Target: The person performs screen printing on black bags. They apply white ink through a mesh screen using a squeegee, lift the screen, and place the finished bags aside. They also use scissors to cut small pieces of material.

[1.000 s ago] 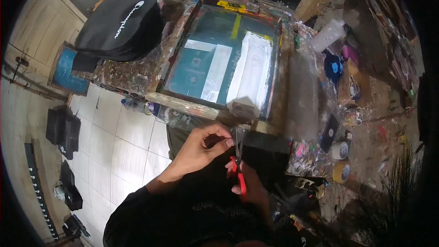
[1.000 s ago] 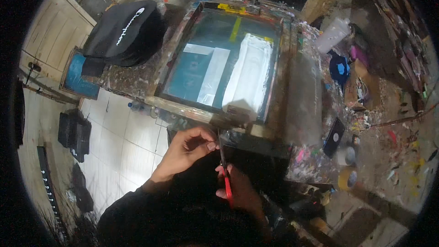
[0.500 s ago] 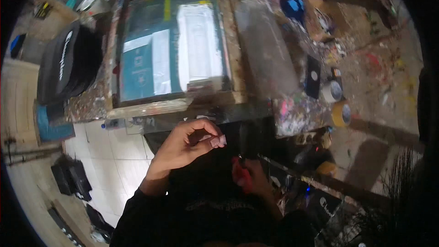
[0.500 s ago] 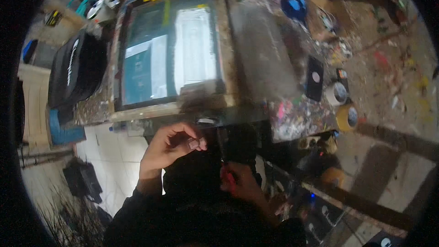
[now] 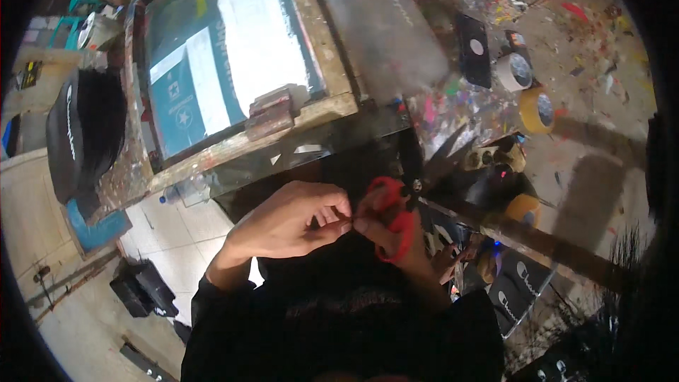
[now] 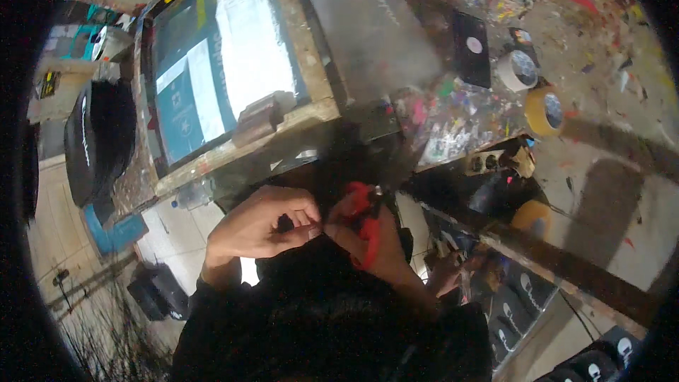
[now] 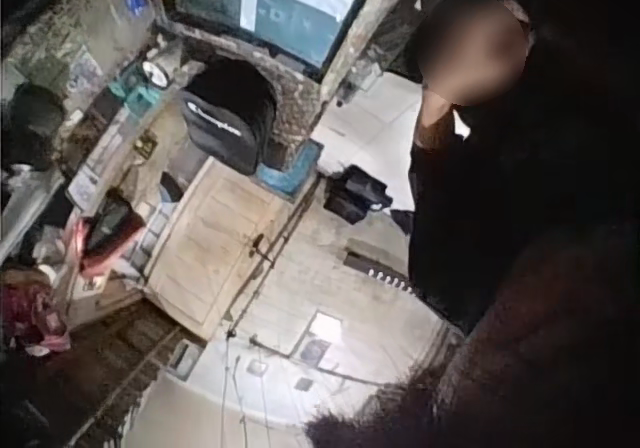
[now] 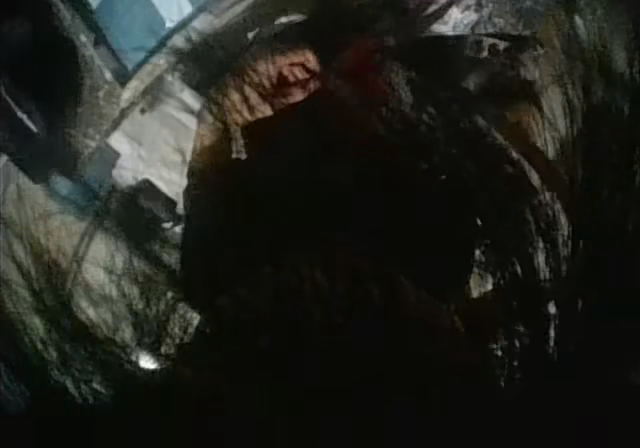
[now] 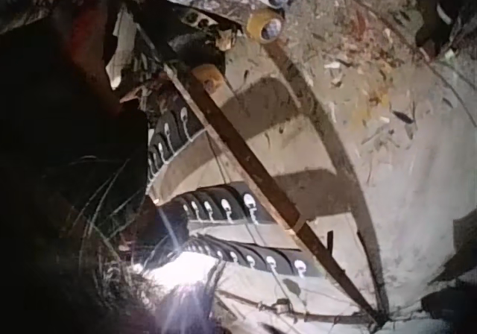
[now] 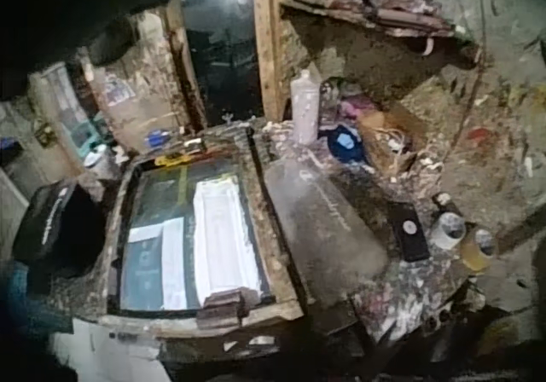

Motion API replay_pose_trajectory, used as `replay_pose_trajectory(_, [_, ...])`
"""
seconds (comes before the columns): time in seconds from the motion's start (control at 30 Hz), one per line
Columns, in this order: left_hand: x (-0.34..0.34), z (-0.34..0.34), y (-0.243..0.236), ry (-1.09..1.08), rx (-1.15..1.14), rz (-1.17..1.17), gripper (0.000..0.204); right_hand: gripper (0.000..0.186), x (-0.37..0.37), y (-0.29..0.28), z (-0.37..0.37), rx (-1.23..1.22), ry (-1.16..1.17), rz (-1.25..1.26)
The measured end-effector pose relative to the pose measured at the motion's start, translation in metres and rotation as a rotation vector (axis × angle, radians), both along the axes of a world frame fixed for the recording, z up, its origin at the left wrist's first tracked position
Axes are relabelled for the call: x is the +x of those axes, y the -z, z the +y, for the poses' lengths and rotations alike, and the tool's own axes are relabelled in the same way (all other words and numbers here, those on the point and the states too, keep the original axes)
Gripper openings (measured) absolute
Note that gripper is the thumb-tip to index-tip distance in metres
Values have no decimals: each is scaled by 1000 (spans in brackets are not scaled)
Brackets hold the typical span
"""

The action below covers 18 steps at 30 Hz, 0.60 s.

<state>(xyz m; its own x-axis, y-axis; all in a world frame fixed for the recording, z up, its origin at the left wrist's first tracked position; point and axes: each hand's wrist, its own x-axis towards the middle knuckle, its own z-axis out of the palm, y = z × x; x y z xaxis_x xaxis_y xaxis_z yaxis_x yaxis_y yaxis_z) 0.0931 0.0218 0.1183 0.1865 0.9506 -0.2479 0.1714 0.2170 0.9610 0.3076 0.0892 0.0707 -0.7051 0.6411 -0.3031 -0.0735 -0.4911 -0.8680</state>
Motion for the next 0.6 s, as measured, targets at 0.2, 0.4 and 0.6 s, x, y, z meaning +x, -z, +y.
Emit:
replay_pose_trajectory(0.2, [17,-35,28,-561,-65,-521,33,28,0,5,-2,-68,131,41])
replay_pose_trajectory(0.4, [73,-43,42,-900,106,-627,38,31,-23,6,-14,129,200,-17])
replay_pose_trajectory(0.6, [70,-43,31,-996,104,-424,20,29,-41,-7,-17,128,179,76])
